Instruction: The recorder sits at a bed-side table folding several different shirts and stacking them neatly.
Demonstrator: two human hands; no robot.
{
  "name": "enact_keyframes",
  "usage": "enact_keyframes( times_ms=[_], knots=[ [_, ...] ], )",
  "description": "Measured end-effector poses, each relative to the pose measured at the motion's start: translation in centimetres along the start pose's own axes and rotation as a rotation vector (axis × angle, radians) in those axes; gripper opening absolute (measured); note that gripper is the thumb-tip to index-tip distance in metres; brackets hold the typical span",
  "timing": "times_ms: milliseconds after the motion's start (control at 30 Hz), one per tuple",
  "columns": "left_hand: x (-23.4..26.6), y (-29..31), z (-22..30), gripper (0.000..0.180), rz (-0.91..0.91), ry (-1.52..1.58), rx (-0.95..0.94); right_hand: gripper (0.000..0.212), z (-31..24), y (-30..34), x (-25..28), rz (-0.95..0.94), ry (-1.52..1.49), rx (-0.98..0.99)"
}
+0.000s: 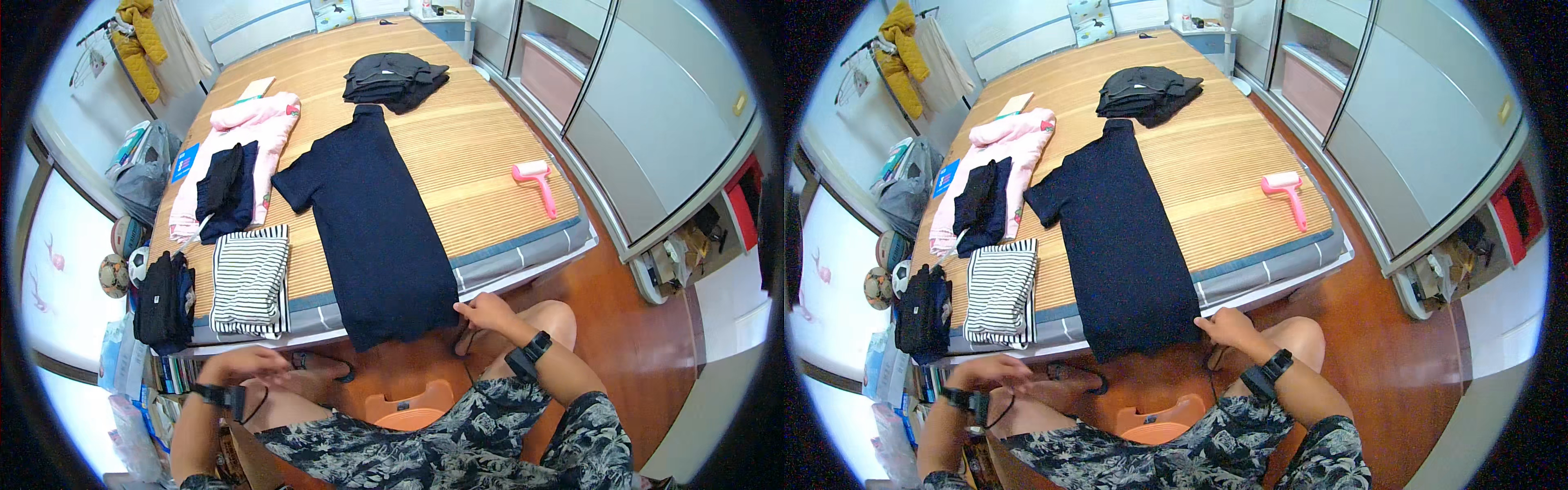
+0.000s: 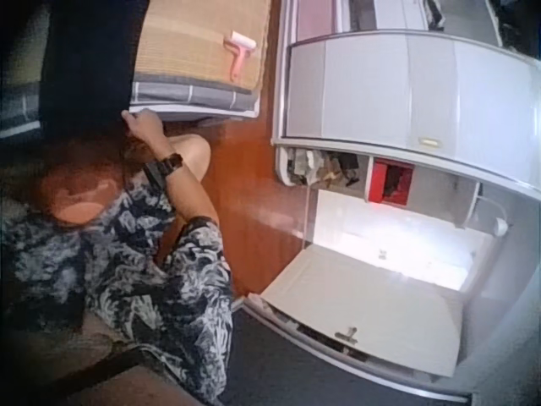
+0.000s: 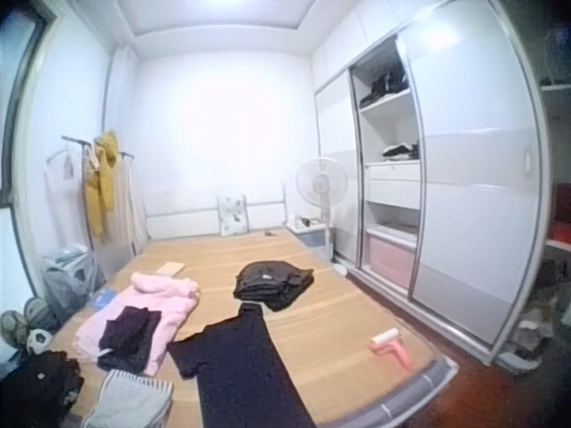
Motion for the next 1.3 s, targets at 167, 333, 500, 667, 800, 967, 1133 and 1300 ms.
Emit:
enact_keyframes(
  times_ms=[167, 333, 500, 667, 800, 967, 1133, 1300],
  knots=[
    [12.9, 9.7, -4.5, 0.022, 0.727, 0.129, -0.158, 0.041, -4.4, -0.4, 3.2, -0.081, -0.085, 0.183],
    [20.5, 15.1, -10.8, 0.017, 1.147, 0.143, -0.154, 0.034, -6.7, -2.7, 12.1, 0.096, -0.157, 0.313],
    [23.4, 17.8, -19.9, 0.015, 1.344, 0.125, -0.262, 0.032, -1.2, -3.5, 28.9, 0.697, -0.093, 0.348],
    [25.9, 29.3, -33.3, 0.021, 1.675, -0.095, -0.122, 0.036, 12.7, -0.8, 40.8, 1.077, 0.035, 0.189],
    [22.4, 25.5, -35.2, 0.021, 1.679, 0.130, -0.037, 0.038, 21.4, 13.1, 51.2, 1.322, 0.555, 0.085],
    [20.5, 29.5, -22.9, 0.018, 1.614, -0.134, -0.097, 0.032, 15.2, 24.3, 57.5, 1.230, 0.843, -0.185],
    [18.6, 24.5, 2.8, 0.015, 1.591, -0.607, -0.515, 0.031, -2.7, 15.4, 54.5, 1.188, 0.873, 0.205],
    [20.1, 4.7, 19.9, 0.025, 1.123, -0.531, -0.714, 0.028, -15.1, -6.4, 37.4, 0.696, 0.353, 0.374]
  ],
)
Point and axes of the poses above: each hand's wrist, its own y-axis away from the middle knuckle, its own x-axis out of the back of the hand, z = x × y, the point moved 7 cm from there along -y, towards the middle knuckle, and after that the axes turned 1 degree about z, right-handed, at the moved point
